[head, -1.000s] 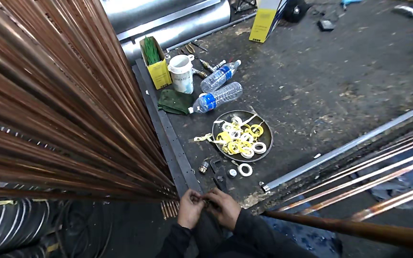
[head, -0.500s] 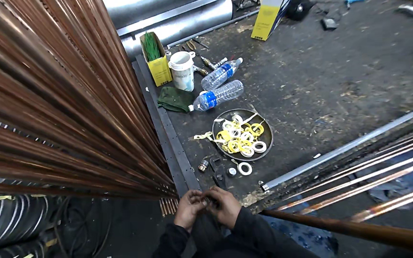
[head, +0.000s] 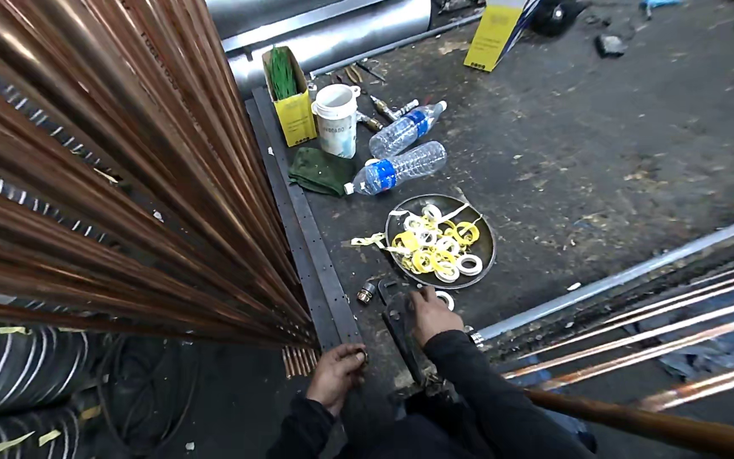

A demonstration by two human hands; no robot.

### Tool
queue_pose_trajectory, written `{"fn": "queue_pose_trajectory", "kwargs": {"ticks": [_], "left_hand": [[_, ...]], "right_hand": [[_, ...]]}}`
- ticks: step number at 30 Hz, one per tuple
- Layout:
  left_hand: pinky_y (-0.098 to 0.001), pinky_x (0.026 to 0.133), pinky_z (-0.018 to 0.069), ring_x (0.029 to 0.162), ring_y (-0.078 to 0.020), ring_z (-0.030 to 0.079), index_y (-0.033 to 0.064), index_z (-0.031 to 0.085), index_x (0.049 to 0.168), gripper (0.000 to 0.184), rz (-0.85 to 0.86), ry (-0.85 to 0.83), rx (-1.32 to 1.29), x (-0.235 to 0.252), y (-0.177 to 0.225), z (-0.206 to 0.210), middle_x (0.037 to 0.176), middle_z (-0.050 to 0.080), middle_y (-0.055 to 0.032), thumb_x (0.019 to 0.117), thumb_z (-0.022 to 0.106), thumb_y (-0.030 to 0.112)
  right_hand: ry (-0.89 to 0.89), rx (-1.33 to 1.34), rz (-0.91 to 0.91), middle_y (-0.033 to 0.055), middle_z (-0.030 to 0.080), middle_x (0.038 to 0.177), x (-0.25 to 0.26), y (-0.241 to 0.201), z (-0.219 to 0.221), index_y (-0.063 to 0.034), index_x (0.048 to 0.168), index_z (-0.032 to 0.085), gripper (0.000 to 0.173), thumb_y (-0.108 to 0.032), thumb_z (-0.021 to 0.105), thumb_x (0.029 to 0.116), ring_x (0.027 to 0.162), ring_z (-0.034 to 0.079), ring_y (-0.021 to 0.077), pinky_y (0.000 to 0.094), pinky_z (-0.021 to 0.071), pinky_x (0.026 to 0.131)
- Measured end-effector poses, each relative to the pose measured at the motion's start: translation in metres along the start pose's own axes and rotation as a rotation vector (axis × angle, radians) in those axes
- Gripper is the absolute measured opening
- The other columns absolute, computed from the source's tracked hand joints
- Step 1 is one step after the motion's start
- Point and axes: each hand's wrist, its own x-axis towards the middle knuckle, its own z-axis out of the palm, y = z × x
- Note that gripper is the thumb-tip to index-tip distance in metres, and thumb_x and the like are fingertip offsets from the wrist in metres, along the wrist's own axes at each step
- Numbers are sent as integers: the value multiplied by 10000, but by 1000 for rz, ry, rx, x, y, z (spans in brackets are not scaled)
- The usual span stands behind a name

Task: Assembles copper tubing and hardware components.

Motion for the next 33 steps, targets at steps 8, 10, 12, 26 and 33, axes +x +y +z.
{"fn": "queue_pose_trajectory", "kwargs": {"ticks": [8,10,12,26,33], "left_hand": [[-423,983,567,1139,-297,674,-14,589,1386,575,212,-189,92,-18,12,-6,1289,670,-197,841,770,18],[-402,966,580,1095,-267,692,-12,618,1352,513,280,-154,179,-22,17,-3,1237,695,-166,858,754,-2],[-394,951,592,1078,-247,699,-7,638,1310,457,335,-180,256,-26,22,-1,1220,703,-143,866,748,-14],[-386,916,614,1035,-207,717,-4,613,1343,441,372,-483,405,-52,46,19,1219,705,-125,919,729,33],[-379,874,617,982,-186,715,6,625,1310,381,465,-505,399,-58,25,20,1177,711,-110,958,706,123]], "right_hand": [[-35,16,18,215,511,1488,6,7,9,-135,1415,575,559,-138,722,876,1077,677,455,644,566,849],[-15,130,-114,205,623,1327,-19,8,-16,-110,1375,593,496,-203,720,905,1045,688,407,620,567,878],[22,329,-359,98,721,1116,-50,9,-34,-145,1282,661,408,-267,743,901,942,714,264,516,600,852],[114,338,-805,89,671,1201,-117,0,-32,-214,1252,684,422,-139,768,846,949,718,221,423,643,772],[-24,239,-729,76,707,1015,-130,0,-46,-164,1201,665,359,-418,700,949,832,715,236,475,624,723]]}}
